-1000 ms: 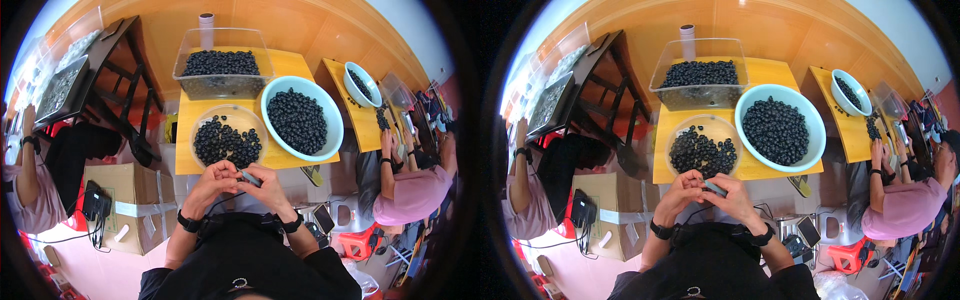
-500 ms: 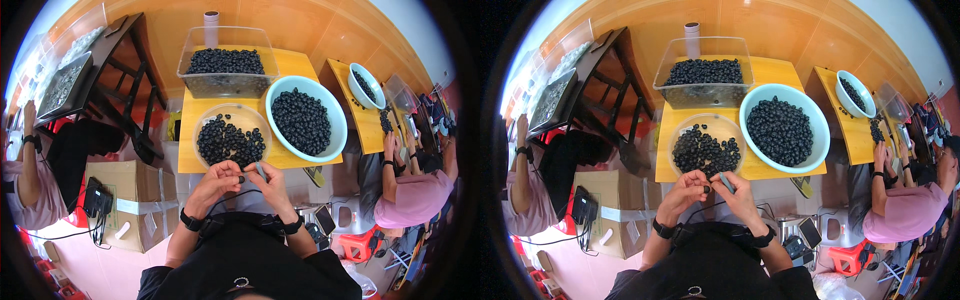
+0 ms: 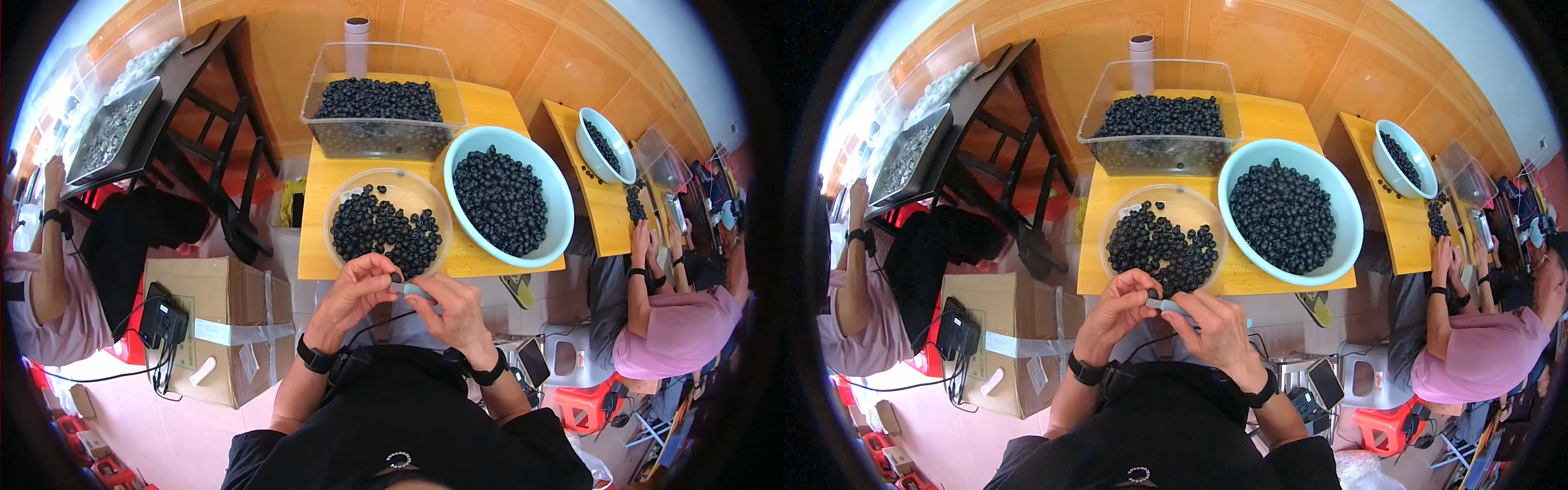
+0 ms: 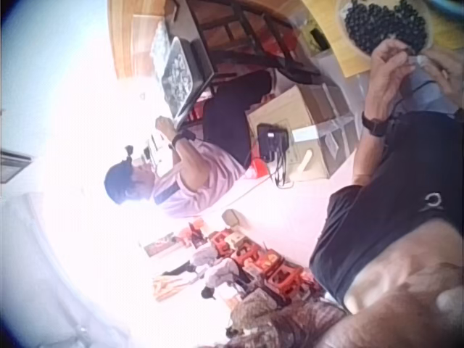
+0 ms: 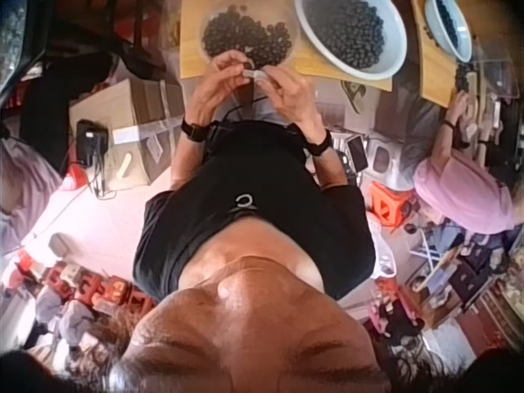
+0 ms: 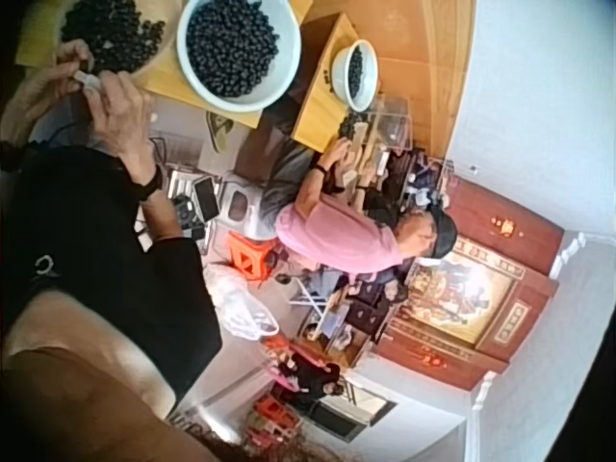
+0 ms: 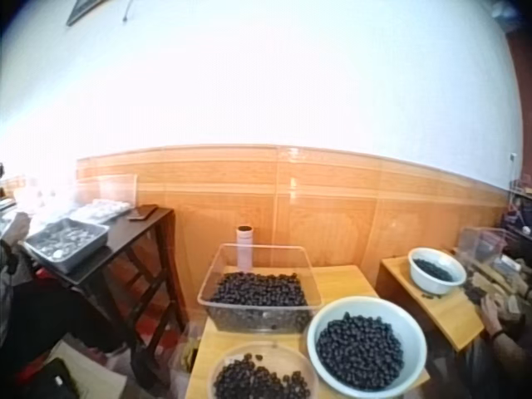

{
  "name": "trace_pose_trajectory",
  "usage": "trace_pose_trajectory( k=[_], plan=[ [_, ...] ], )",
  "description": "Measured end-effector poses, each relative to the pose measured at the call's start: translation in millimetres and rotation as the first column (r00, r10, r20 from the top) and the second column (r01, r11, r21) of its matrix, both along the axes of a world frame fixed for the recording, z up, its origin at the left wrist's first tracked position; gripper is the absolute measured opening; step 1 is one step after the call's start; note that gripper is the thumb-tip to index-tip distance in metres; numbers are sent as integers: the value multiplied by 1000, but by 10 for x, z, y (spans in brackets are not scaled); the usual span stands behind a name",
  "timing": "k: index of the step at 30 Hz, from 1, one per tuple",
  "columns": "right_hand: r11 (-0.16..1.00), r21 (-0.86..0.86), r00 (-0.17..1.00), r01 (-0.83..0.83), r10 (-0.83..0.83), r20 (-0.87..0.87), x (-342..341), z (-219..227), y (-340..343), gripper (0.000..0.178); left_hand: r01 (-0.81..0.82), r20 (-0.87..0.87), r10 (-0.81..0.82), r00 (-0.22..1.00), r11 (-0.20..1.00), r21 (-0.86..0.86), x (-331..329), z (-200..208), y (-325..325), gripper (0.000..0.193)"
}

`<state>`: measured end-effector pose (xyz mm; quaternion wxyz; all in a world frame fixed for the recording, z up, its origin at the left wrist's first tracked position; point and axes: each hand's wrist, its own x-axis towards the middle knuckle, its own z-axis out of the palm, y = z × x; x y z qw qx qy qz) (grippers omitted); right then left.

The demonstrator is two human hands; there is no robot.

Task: Inspecting and sorting small black plastic or rubber components from containers into bowls at a workstation.

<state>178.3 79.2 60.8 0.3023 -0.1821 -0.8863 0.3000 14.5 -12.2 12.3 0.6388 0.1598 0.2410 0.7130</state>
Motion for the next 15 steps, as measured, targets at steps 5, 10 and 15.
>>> trace_pose_trajectory(
  k=[5, 10, 15],
  plan=[
    [998, 58, 999, 31, -32, 12, -6, 54, -10, 19, 5, 30, -6, 1000, 1000, 25, -4, -9, -3, 14],
    [995, 94, 998, 24, -29, 52, -11, 75, -18, 17, 6, 54, -8, 999, 999, 33, -10, -39, -12, 15],
    [998, 64, 998, 21, -24, 61, -5, 62, -25, 17, 23, 71, -25, 997, 999, 31, 16, -29, -10, 17]
  ],
)
